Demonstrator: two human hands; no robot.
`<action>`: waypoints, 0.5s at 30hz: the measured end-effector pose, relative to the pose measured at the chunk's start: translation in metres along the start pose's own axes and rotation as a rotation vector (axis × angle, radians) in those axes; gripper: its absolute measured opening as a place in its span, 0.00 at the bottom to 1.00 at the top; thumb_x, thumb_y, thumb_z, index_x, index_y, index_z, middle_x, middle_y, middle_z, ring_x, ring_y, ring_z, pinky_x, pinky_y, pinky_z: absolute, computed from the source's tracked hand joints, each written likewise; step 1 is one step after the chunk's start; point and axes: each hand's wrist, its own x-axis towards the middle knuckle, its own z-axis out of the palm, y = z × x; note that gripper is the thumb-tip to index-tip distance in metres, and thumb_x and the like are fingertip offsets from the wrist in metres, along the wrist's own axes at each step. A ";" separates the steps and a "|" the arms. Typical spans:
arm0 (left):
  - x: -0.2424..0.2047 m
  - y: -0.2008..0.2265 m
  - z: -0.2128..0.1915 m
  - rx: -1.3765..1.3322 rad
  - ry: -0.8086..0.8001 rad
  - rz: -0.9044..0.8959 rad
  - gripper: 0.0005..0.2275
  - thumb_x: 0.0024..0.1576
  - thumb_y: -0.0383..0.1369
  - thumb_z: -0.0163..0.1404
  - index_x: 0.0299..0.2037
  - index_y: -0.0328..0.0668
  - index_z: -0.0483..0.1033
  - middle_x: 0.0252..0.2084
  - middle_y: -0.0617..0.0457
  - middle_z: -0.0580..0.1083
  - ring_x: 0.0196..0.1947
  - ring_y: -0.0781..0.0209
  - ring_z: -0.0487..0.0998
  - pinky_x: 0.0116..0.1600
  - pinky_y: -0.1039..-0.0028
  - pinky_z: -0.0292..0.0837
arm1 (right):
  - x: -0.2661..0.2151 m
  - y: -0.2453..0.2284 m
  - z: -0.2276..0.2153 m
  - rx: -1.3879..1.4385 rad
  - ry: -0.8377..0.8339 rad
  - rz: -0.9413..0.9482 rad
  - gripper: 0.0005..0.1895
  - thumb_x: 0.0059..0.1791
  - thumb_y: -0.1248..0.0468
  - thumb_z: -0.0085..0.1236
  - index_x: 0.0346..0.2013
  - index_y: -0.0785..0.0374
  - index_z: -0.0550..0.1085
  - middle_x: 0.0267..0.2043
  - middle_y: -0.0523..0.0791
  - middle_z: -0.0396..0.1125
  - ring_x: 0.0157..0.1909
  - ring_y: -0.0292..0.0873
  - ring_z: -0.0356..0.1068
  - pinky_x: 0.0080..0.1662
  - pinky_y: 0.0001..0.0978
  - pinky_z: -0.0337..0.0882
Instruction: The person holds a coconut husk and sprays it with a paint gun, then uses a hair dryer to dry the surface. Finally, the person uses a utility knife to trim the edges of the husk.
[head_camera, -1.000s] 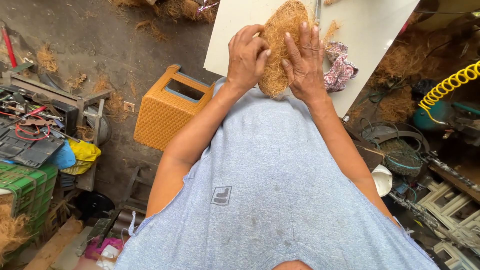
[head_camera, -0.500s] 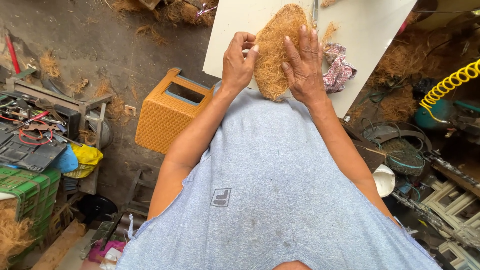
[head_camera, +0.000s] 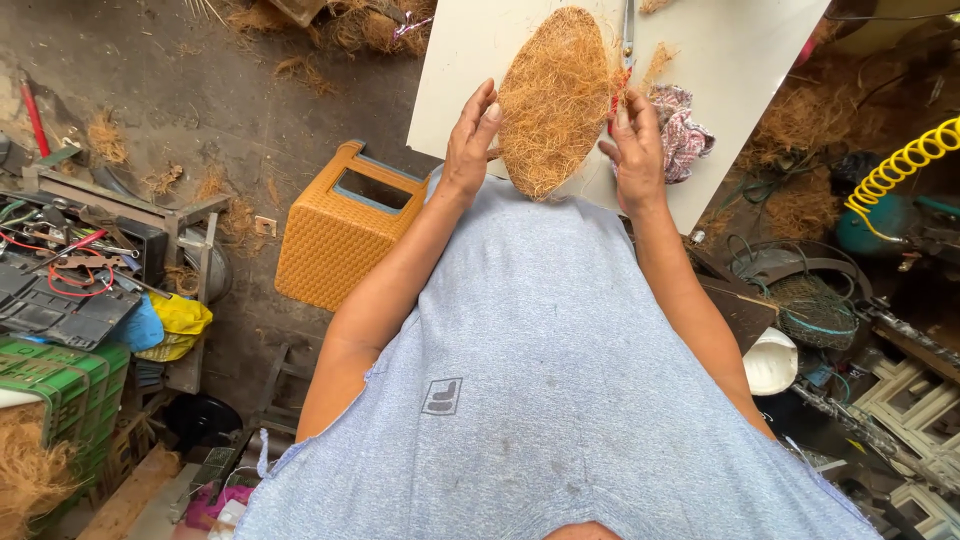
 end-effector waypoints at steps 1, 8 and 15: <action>-0.002 0.001 0.000 -0.059 0.026 -0.110 0.41 0.53 0.64 0.44 0.74 0.51 0.55 0.77 0.42 0.56 0.76 0.46 0.57 0.68 0.49 0.64 | 0.000 0.004 0.001 0.064 -0.050 0.028 0.40 0.56 0.42 0.48 0.74 0.60 0.49 0.78 0.58 0.39 0.77 0.61 0.46 0.64 0.56 0.70; -0.002 -0.031 0.009 -0.400 0.019 -0.506 0.31 0.67 0.53 0.36 0.76 0.48 0.47 0.79 0.33 0.43 0.71 0.12 0.50 0.57 0.19 0.62 | -0.024 -0.012 0.032 0.013 -0.130 -0.104 0.39 0.58 0.53 0.60 0.77 0.60 0.51 0.78 0.60 0.43 0.78 0.67 0.42 0.71 0.68 0.53; -0.001 -0.002 0.018 -0.596 0.174 -0.601 0.22 0.56 0.49 0.48 0.58 0.53 0.66 0.62 0.49 0.70 0.59 0.44 0.70 0.51 0.41 0.78 | 0.003 -0.020 0.020 0.085 -0.173 -0.148 0.38 0.54 0.49 0.56 0.72 0.65 0.55 0.73 0.51 0.57 0.73 0.47 0.57 0.71 0.41 0.58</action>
